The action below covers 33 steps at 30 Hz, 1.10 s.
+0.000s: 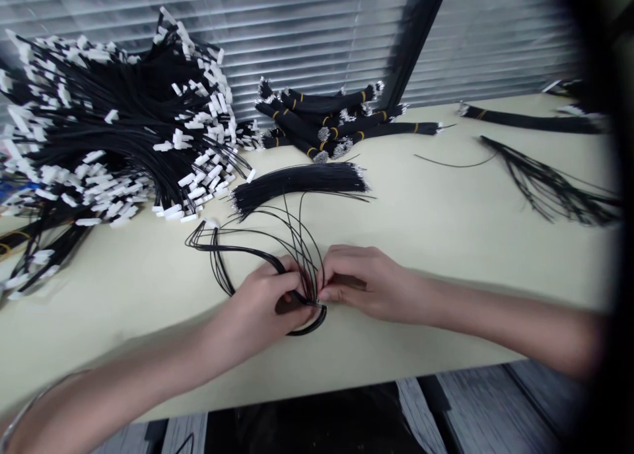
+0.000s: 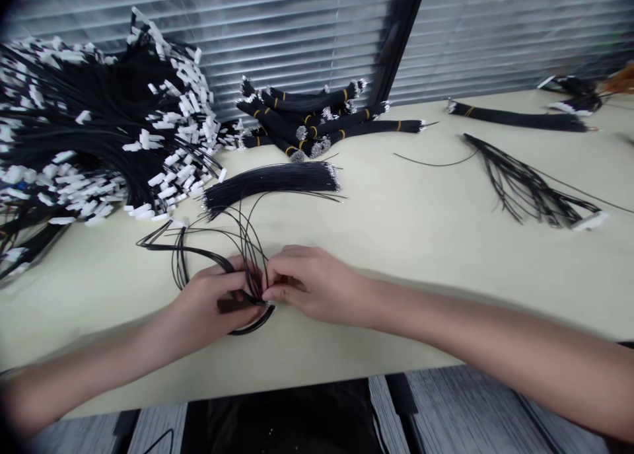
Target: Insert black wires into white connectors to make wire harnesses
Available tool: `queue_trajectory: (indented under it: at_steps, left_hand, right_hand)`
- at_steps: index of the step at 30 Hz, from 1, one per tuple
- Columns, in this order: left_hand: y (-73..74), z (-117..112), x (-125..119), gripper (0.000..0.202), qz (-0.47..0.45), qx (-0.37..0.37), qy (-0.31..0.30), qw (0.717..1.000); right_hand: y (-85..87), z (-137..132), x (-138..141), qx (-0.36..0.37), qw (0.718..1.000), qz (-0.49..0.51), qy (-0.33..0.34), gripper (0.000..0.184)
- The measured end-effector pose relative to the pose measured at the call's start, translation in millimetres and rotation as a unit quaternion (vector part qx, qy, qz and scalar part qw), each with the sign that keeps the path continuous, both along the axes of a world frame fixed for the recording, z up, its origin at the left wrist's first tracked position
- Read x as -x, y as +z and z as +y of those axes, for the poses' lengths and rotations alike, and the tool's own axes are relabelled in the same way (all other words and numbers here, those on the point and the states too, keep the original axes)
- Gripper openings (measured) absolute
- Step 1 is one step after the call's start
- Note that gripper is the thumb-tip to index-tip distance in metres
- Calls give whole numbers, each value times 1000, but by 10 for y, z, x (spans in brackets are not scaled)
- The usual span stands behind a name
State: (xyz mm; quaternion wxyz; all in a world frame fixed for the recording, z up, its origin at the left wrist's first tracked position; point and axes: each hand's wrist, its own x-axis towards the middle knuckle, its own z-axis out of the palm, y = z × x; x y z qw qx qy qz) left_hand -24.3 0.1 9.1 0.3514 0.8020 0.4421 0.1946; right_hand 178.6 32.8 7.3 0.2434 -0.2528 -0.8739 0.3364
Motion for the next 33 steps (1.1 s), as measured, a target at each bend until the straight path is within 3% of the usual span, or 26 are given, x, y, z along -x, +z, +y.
queue_trajectory:
  at_steps: [8,19,33]
  left_hand:
    - [-31,-17,6,7,-20,-3,0,1000]
    - [-2,-7,0,5,-6,-1,2,1000]
    - [-30,-5,4,6,-6,-30,-1,1000]
  right_hand:
    - [-42,-6,31,-94,995,24,30,11]
    - [-24,-36,34,-35,999,-6,3,11]
    - [-80,-30,18,-112,992,28,48,14]
